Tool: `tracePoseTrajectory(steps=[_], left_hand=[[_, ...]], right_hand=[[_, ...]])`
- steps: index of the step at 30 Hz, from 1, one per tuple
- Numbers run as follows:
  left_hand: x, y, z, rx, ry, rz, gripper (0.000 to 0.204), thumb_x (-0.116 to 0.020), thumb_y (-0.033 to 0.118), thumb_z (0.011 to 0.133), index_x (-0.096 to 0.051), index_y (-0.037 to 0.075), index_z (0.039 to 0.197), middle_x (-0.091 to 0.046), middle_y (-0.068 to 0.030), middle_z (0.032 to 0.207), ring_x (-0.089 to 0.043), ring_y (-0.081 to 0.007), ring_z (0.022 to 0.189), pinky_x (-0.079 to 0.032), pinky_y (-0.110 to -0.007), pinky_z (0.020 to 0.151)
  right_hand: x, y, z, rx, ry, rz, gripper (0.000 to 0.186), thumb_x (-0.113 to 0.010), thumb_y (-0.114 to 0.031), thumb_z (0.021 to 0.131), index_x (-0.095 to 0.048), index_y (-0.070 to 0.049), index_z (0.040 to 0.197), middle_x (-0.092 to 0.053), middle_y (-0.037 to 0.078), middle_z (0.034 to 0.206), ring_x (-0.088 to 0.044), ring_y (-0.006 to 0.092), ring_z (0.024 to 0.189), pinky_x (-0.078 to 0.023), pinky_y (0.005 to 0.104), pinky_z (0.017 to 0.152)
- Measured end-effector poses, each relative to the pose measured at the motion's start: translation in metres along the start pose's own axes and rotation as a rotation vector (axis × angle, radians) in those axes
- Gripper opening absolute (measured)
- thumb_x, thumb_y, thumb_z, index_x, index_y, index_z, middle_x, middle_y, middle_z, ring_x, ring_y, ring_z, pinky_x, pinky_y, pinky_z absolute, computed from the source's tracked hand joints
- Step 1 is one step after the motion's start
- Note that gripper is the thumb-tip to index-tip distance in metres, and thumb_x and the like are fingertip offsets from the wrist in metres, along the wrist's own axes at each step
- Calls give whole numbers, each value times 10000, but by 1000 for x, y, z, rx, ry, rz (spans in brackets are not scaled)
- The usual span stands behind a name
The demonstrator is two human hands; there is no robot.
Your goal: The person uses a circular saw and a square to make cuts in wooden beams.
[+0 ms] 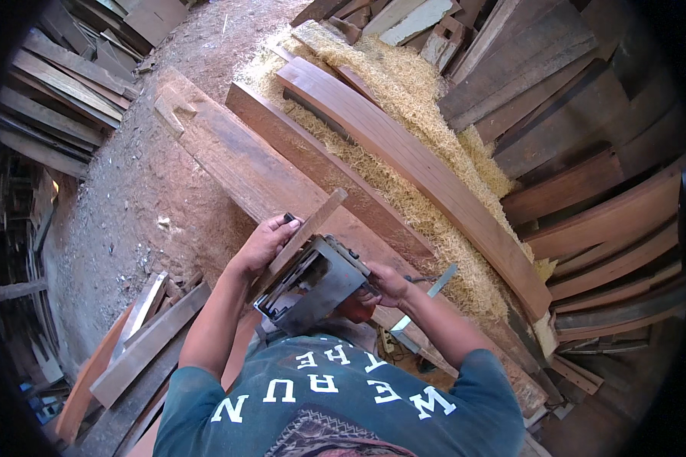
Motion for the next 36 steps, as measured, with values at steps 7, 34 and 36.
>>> tracePoseTrajectory(steps=[7, 34, 36], left_hand=[[-20, 7, -12, -39, -34, 62, 241, -552, 270, 1037, -665, 69, 1108, -649, 34, 960, -566, -61, 860, -482, -258, 799], [-37, 10, -36, 10, -5, -108, 207, -562, 213, 1035, -666, 40, 1079, -651, 24, 937, -571, -62, 866, -491, -261, 814], [-37, 10, -37, 27, 16, -132, 203, -570, 218, 1030, -671, 49, 1078, -655, 23, 938, -576, -63, 869, -492, -259, 816]], right_hand=[[5, 13, -19, -252, 45, 32, 332, -483, -446, 996, -523, -176, 807, -299, -94, 635, -239, 29, 499, -183, 168, 392], [0, -2, -39, -559, 294, -226, 363, -389, -416, 1022, -496, -227, 731, -262, -132, 568, -222, 12, 443, -133, 199, 396], [-1, -1, -47, -596, 317, -211, 362, -385, -412, 1023, -505, -225, 736, -280, -132, 566, -222, 11, 442, -131, 199, 396]])
Point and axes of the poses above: each hand's wrist, its own z-axis towards the middle knuckle, its own x-axis out of the back of the hand, y = z × x, the point moved 10 cm from there along z, towards the middle knuckle
